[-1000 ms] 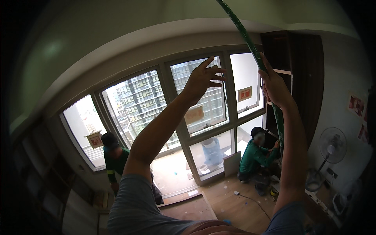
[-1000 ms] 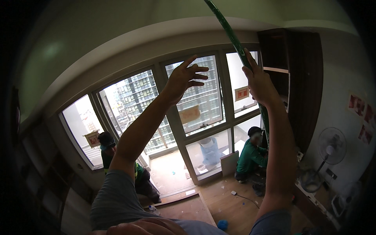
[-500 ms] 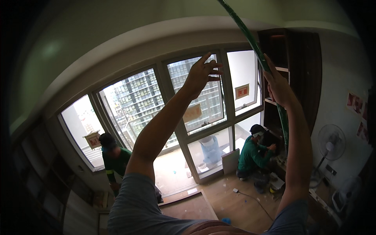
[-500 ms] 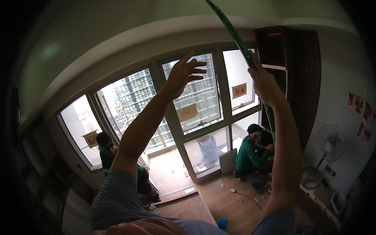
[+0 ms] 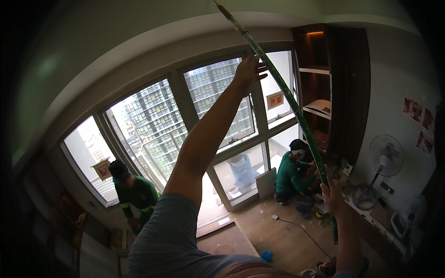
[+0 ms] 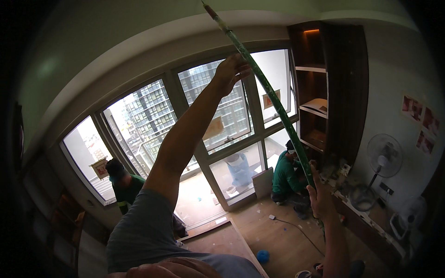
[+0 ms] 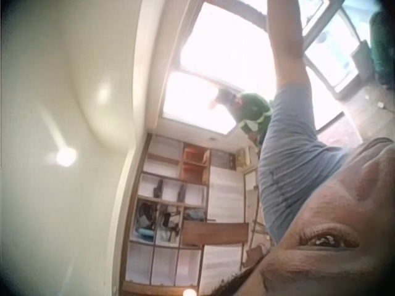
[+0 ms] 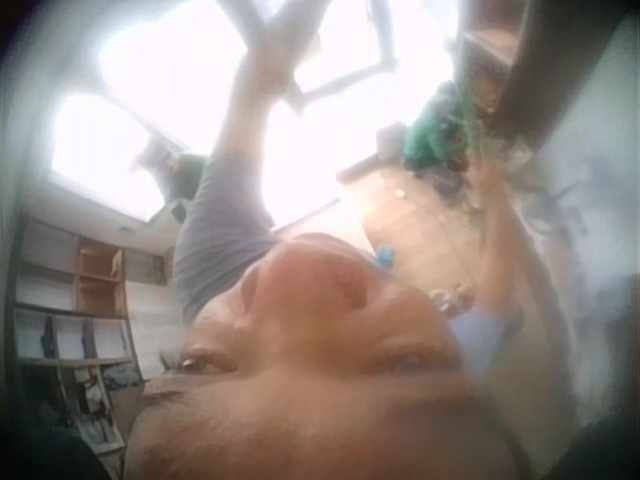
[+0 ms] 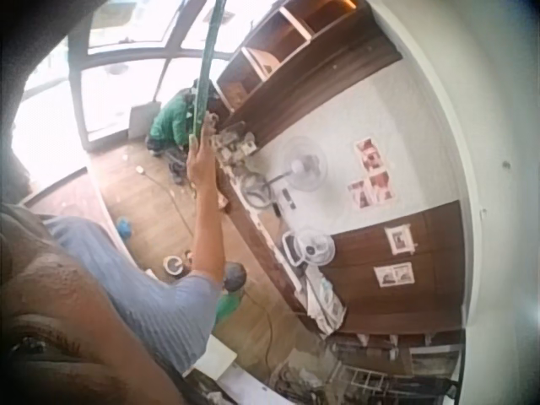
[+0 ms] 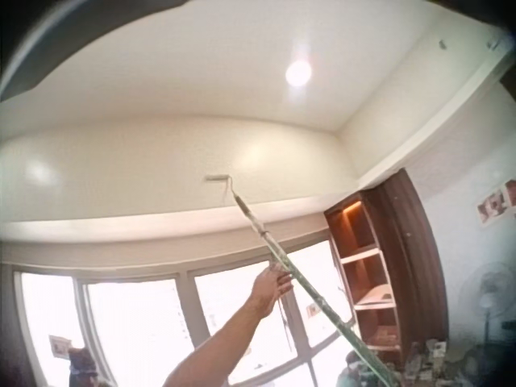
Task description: The person uses a long-handled paint roller to apply white paint to the ceiling. They repeatedly dip the roller into a paint bucket and roll it across the ceiling surface while other workers assemble furniture nearby.
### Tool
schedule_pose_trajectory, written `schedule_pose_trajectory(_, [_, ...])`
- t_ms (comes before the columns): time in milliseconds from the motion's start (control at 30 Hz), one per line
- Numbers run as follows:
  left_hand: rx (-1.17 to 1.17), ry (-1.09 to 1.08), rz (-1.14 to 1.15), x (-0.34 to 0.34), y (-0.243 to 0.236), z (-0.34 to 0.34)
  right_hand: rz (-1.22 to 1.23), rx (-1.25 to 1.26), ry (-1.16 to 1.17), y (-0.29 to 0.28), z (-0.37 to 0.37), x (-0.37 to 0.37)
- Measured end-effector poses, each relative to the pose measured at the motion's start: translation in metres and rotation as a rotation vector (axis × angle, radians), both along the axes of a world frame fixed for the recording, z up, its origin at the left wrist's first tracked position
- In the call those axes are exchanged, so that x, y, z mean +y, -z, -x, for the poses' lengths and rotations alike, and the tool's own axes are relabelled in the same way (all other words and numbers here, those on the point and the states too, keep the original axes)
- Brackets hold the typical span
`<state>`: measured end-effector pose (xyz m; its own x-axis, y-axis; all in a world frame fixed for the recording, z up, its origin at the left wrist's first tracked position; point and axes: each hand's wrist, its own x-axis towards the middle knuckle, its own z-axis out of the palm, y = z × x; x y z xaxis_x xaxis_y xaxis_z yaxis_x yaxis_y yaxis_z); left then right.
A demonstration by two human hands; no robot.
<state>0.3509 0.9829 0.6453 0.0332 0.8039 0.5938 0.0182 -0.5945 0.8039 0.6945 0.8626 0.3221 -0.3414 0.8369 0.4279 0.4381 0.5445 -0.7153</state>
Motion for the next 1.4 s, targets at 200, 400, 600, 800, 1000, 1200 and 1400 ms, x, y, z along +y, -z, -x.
schedule_pose_trajectory(200, [-0.191, -0.082, 0.127, 0.019, 0.02, -0.007, 0.02, -0.023, 0.0, 0.093, -0.028, -0.042])
schedule_pose_trajectory(400, [-0.086, -0.054, 0.206, -0.01, 0.059, 0.003, 0.071, 0.04, -0.021, 0.133, -0.035, -0.069])
schedule_pose_trajectory(600, [-0.004, -0.07, 0.16, -0.023, 0.051, 0.02, 0.118, 0.102, -0.043, 0.153, -0.013, -0.071])
schedule_pose_trajectory(800, [0.037, -0.14, 0.112, -0.084, 0.048, 0.033, 0.276, 0.079, -0.078, 0.165, 0.02, -0.087])
schedule_pose_trajectory(1000, [0.06, -0.187, -0.062, -0.221, 0.09, 0.034, 0.415, 0.02, -0.214, 0.199, 0.061, -0.119])
schedule_pose_trajectory(1200, [-0.074, -0.447, -0.206, -0.379, 0.159, 0.07, 0.379, -0.141, -0.37, 0.211, 0.082, -0.124])
schedule_pose_trajectory(1400, [-0.182, -0.863, -0.197, -0.509, 0.206, 0.095, 0.379, -0.308, -0.609, 0.203, 0.109, -0.099])
